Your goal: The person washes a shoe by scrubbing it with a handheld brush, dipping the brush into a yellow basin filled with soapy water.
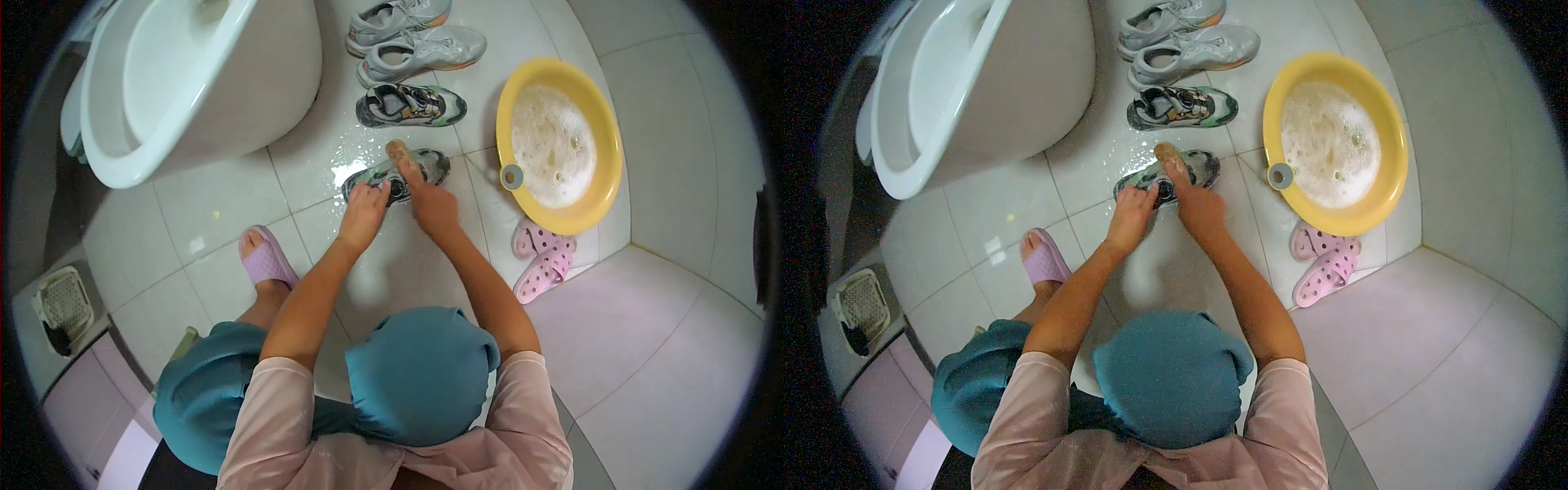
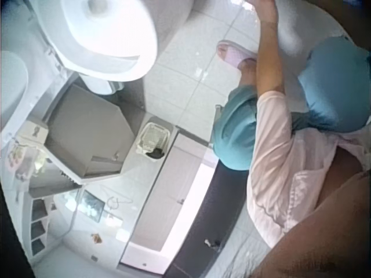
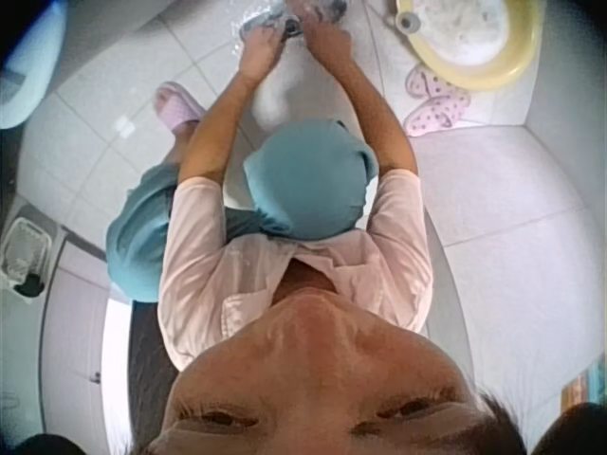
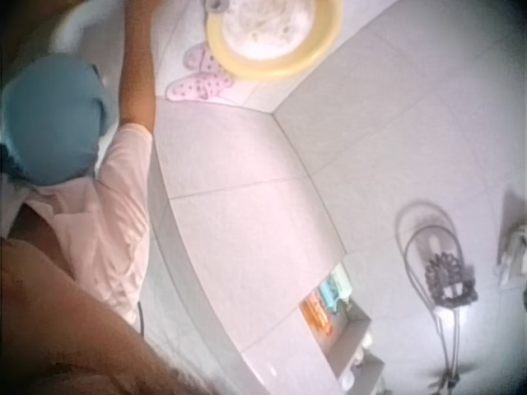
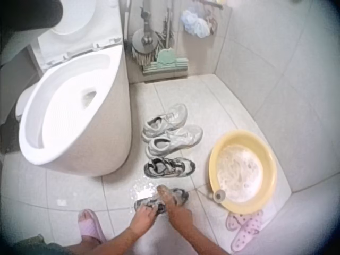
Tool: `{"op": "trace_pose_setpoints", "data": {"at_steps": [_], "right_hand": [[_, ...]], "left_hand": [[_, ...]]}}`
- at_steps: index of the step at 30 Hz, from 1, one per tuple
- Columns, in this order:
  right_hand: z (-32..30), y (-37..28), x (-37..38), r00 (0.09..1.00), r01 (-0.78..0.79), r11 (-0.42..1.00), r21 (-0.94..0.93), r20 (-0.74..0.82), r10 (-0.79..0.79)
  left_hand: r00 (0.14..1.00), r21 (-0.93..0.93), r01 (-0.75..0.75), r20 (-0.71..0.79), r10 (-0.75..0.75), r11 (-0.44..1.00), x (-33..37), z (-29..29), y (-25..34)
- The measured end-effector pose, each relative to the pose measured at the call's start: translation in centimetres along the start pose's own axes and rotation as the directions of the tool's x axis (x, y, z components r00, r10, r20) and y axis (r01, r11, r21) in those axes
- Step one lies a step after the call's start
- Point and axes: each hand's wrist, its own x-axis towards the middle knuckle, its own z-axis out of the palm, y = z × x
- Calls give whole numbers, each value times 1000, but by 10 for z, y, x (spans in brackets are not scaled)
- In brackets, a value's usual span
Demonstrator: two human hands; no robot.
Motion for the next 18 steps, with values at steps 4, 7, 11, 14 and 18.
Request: {"op": "trace_pose_setpoints", "data": {"at_steps": [4,7,11,14,18], "right_hand": [[-2,1,0,993,104,992,-72,71,-99],[-17,26,1,998,64,994,-88,33,-61],[-6,13,-21,996,-89,996,-14,-8,89],[-3,9,-29,985,-169,976,139,44,164],[7,10,-36,968,-160,907,390,-117,221]], "left_hand": [[998,-7,-10,59,11,1000,-1,-6,-7],[995,-10,-29,97,30,1000,3,-15,-10],[994,-99,-19,109,30,995,7,-27,-6],[994,-326,97,71,-78,940,14,-33,-10],[923,3,365,131,-363,931,47,-30,-2]]}}
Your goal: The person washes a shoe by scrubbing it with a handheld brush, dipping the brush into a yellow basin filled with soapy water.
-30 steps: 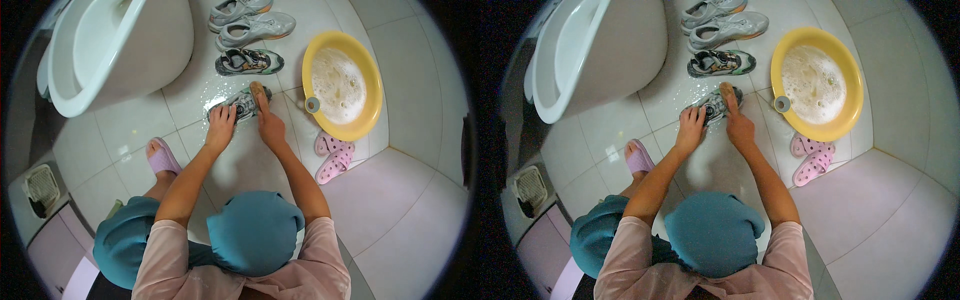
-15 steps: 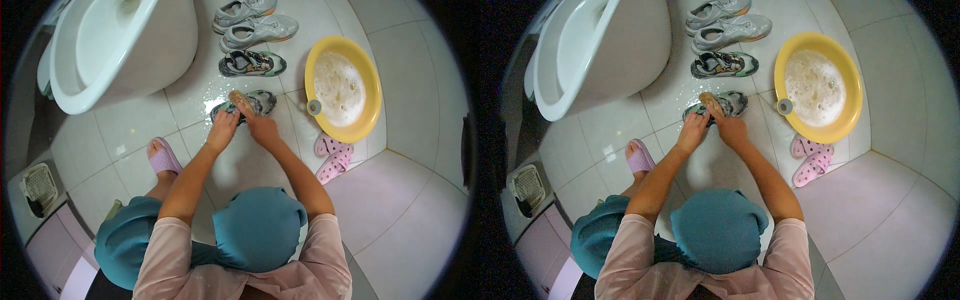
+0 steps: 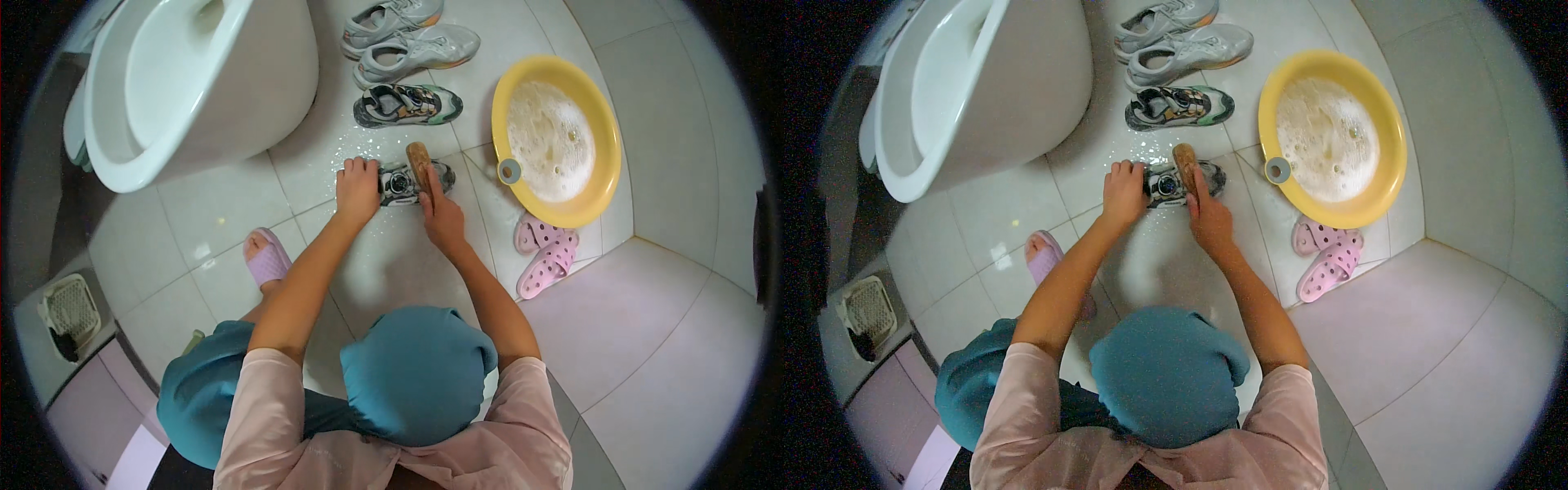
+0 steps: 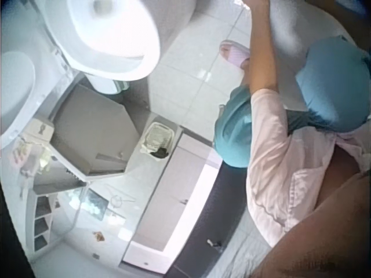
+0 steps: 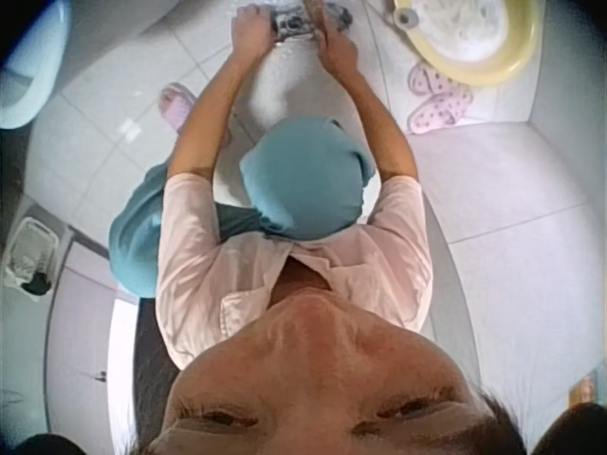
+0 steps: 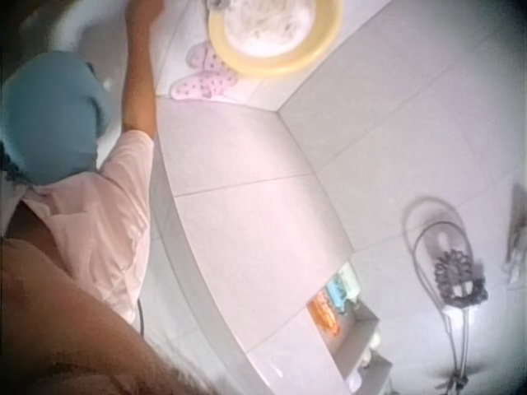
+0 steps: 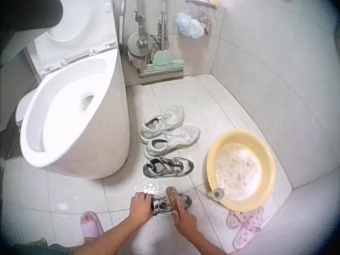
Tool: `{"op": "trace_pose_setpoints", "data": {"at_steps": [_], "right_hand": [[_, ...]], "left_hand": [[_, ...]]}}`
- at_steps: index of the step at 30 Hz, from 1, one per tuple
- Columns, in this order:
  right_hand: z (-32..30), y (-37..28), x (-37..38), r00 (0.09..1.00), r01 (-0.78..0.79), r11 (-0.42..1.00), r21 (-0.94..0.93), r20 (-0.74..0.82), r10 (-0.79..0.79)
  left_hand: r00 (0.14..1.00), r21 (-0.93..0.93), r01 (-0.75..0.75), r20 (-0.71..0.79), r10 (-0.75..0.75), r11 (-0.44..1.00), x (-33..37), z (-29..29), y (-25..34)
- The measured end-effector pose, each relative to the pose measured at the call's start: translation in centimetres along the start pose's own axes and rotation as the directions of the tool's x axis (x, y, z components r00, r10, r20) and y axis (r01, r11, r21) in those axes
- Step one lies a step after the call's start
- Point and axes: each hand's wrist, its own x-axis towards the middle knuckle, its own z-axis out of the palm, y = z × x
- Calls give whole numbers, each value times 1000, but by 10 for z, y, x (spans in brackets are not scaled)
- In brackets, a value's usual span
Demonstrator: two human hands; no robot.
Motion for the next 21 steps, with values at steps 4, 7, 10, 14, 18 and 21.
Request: {"op": "trace_pose_setpoints", "data": {"at_steps": [4,7,10,14,18,21], "right_hand": [[2,2,-4,995,-94,990,109,-14,96],[2,13,-9,996,-85,981,173,-17,90],[2,10,-11,988,-156,967,200,21,155],[14,9,-13,996,-8,972,234,-84,28],[10,4,-16,997,-67,976,207,-22,73],[9,1,-16,996,-92,979,183,20,90]], "left_hand": [[994,261,4,102,-32,965,16,4,1],[997,184,-34,75,20,982,14,9,-11],[999,59,-39,-3,40,998,9,8,-18],[987,-29,-5,-162,0,1000,6,4,-11],[951,-37,143,-273,-148,989,3,-4,4],[945,-10,258,-205,-255,966,-1,-3,9]]}}
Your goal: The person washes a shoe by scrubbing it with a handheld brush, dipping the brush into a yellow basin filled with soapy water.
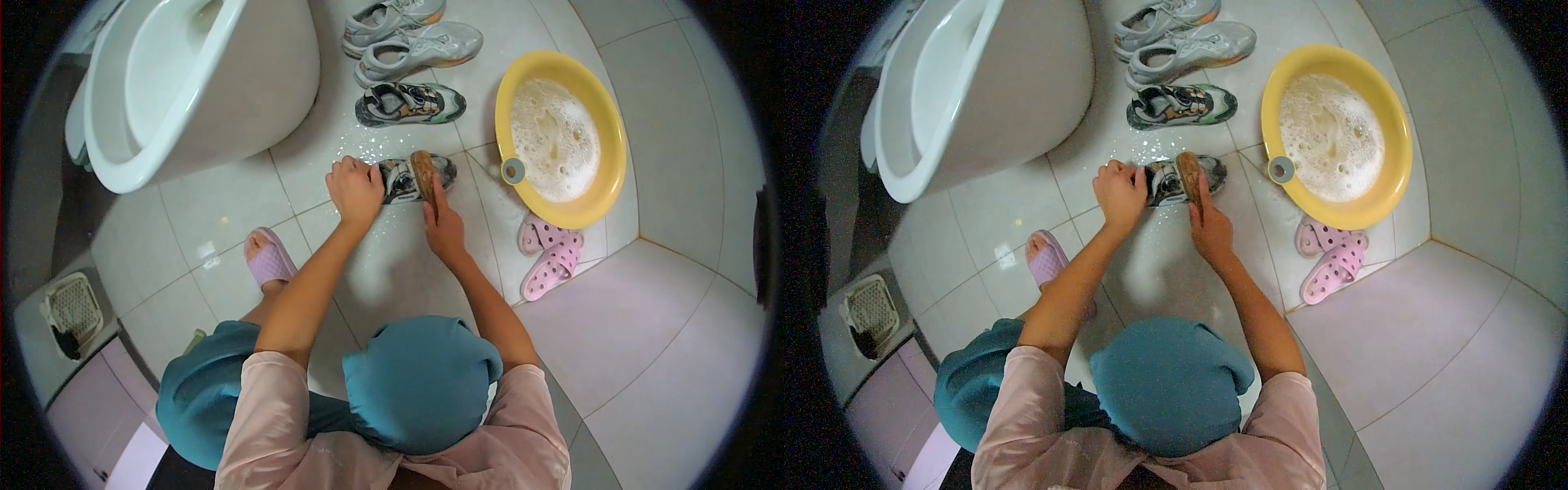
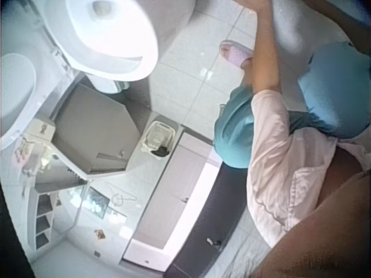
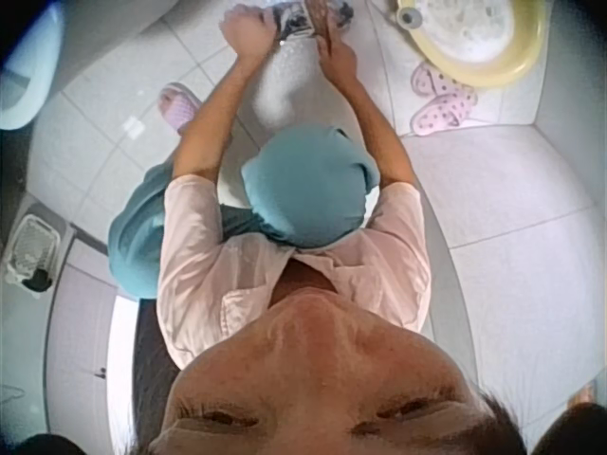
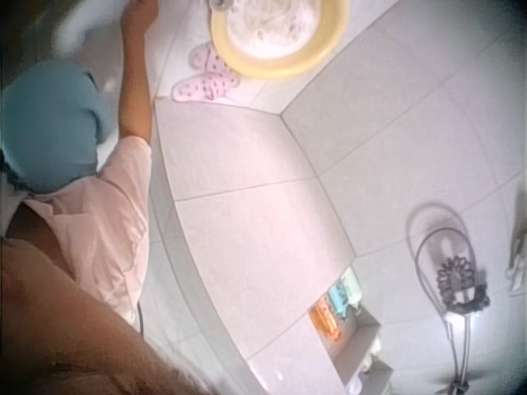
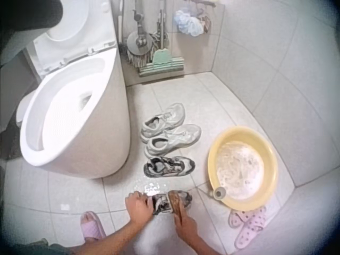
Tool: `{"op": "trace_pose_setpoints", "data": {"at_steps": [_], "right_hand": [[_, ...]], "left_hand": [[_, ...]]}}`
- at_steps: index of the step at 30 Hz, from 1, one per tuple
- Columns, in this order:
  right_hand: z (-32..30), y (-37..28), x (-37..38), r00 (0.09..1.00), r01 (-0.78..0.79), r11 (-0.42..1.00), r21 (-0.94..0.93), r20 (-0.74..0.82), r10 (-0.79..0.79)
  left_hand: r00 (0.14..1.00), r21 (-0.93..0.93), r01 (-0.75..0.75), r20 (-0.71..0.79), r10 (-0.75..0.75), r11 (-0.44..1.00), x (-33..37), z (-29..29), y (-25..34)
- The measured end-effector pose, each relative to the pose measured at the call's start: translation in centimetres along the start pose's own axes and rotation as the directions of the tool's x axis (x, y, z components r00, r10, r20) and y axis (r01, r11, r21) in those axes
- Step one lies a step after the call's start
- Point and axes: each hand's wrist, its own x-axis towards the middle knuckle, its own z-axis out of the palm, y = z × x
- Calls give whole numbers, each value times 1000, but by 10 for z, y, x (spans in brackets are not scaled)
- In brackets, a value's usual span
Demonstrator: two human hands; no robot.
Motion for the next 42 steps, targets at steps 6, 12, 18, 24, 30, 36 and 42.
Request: {"op": "trace_pose_setpoints", "data": {"at_steps": [6,12,18,24,30,36,42], "right_hand": [[1,3,1,997,53,998,27,-62,-51],[7,-27,5,996,92,990,103,-25,-90],[-2,-36,10,983,151,988,-42,115,-146],[-10,-28,30,994,16,966,-259,113,13],[-7,-49,28,976,121,989,88,171,-135],[4,-34,39,983,148,982,118,95,-160],[3,-26,47,979,187,981,-57,99,-181]], "left_hand": [[975,-153,221,23,-220,963,-2,6,23],[934,-264,354,52,-353,897,-10,34,8],[915,-366,398,93,-392,841,-4,40,6],[938,-275,345,66,-340,897,-13,48,7],[933,-430,341,44,-358,836,-13,47,-4],[906,-461,404,80,-417,790,-9,46,6],[930,-485,341,47,-365,806,-16,51,5]]}}
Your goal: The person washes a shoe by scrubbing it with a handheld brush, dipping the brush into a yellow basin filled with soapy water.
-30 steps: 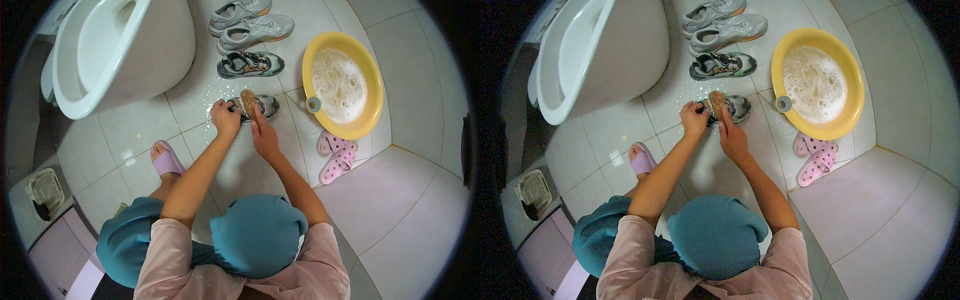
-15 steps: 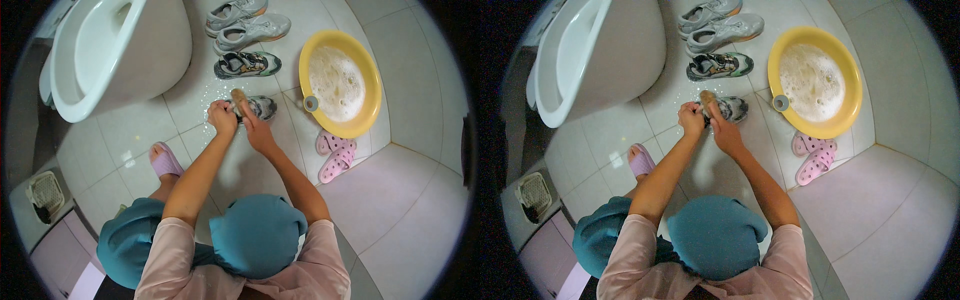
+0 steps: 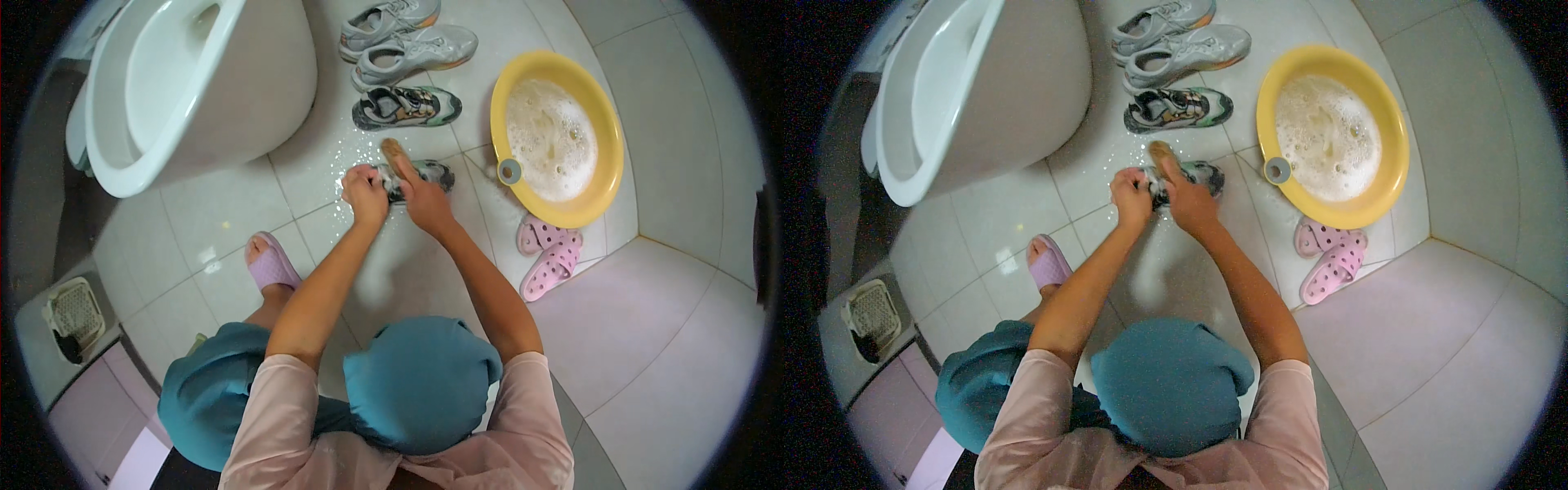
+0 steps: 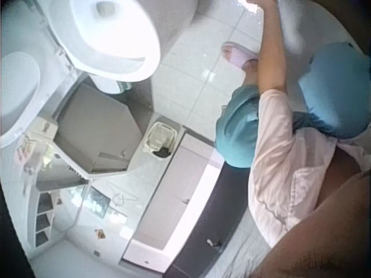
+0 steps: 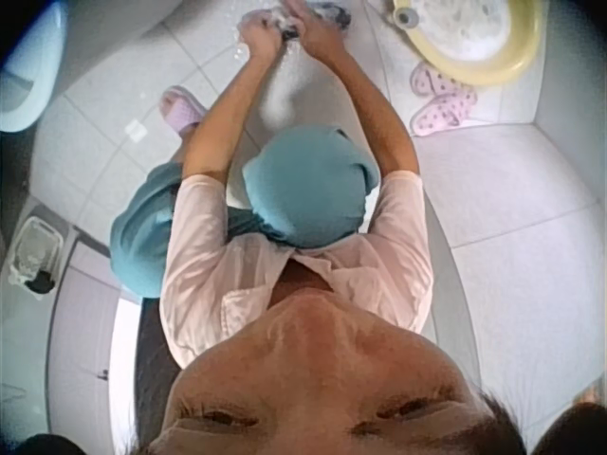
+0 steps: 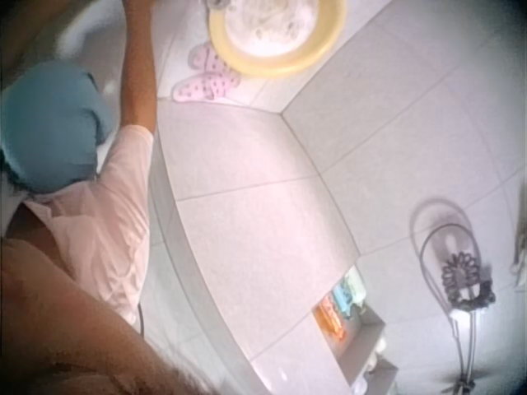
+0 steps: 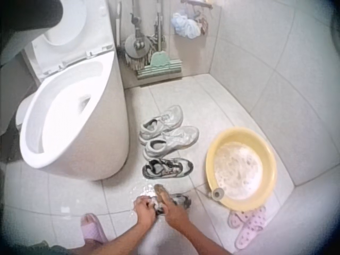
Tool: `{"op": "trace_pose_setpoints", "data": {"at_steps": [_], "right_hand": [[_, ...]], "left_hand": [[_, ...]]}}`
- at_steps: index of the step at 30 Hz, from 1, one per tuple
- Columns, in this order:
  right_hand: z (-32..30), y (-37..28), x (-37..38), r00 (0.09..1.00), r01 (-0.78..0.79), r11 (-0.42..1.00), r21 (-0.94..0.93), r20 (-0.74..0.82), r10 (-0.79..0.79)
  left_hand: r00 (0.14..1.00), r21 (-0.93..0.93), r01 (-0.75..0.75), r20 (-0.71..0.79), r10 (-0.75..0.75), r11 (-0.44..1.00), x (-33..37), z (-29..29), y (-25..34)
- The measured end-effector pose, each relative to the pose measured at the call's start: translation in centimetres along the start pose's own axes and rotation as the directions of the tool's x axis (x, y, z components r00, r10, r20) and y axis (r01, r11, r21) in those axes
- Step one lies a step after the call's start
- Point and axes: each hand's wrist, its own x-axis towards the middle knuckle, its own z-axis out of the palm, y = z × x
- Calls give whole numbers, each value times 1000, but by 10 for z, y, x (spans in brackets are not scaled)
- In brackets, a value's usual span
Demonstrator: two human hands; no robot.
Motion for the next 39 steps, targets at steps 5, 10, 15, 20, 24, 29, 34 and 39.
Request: {"op": "trace_pose_setpoints", "data": {"at_steps": [5,10,15,20,24,29,34,39], "right_hand": [[-12,-31,7,991,-51,998,-22,123,54],[6,4,5,996,39,987,-154,87,-25],[-5,-11,-1,989,-94,989,-117,101,106],[-3,-21,-9,996,67,993,-99,72,-60],[-30,-3,-6,969,-233,887,-398,-19,246],[-22,-6,-36,956,-254,954,-161,-192,223],[-7,11,-47,956,-254,965,-62,-167,241],[-4,9,-48,959,-224,975,-10,-181,218]], "left_hand": [[978,17,-206,-39,207,978,7,-9,-21],[999,-119,-31,-30,28,992,5,4,-3],[983,-67,-184,2,184,981,6,0,-18],[983,3,-183,-4,183,983,9,-1,-10],[986,-119,-168,-1,169,978,13,-5,-15],[997,-198,-47,51,58,979,15,-22,-8],[877,149,-478,125,463,866,-7,-37,1],[843,119,-524,210,495,843,-4,-33,-5]]}}
